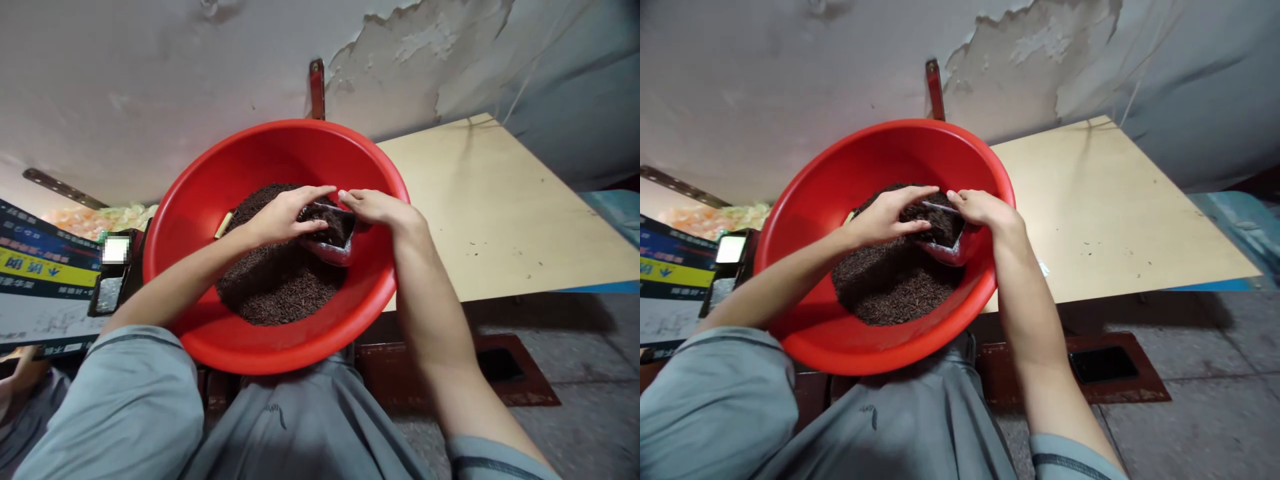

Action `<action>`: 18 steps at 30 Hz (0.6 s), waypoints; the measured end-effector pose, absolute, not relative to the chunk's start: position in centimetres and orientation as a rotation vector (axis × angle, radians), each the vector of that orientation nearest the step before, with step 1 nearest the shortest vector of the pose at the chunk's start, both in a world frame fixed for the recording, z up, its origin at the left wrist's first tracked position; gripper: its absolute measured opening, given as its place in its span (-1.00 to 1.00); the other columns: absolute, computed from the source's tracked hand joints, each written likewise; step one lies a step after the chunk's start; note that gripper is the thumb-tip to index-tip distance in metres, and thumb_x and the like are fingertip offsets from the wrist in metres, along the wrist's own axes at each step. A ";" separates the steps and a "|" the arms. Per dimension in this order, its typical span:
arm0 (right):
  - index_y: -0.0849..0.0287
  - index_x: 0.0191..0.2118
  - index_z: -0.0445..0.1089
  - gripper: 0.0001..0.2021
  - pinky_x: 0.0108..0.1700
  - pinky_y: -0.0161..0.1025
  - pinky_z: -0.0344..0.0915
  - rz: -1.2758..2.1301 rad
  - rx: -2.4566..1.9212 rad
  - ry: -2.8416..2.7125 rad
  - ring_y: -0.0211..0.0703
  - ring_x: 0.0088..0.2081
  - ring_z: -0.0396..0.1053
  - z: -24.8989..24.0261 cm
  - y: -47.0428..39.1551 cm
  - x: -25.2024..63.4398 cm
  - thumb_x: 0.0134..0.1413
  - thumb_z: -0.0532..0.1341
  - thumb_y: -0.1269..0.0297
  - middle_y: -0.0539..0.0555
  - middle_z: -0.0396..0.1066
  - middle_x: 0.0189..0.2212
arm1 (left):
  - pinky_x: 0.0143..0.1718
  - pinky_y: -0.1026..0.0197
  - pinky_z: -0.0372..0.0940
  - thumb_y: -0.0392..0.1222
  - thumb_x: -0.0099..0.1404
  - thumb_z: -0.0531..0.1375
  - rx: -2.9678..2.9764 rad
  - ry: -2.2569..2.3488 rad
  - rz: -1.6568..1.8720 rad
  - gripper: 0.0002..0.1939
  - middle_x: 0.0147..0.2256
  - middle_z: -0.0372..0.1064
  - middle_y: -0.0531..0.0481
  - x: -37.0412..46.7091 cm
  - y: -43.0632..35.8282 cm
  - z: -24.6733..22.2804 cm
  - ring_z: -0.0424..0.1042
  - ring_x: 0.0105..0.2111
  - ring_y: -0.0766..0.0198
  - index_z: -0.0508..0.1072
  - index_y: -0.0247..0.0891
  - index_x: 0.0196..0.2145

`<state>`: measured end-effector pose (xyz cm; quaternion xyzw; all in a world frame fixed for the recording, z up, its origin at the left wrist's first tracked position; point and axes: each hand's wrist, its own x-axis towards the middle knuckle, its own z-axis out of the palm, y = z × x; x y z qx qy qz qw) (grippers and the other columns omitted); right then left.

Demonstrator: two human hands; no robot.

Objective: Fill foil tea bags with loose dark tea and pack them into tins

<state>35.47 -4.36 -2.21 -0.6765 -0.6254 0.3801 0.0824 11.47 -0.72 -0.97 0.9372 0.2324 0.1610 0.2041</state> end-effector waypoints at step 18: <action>0.14 -0.09 0.43 -0.56 -0.21 -0.25 0.41 1.101 -2.028 -1.926 -0.14 -0.34 0.53 -2.2 -4.6 35.4 0.60 -0.07 -0.02 0.22 0.62 -0.13 | 0.32 -0.14 0.38 -0.09 0.39 0.40 2.469 1.478 -0.245 -0.27 0.33 0.35 -0.33 4.9 -6.4 -10.8 0.41 0.30 -0.17 0.35 -0.24 0.43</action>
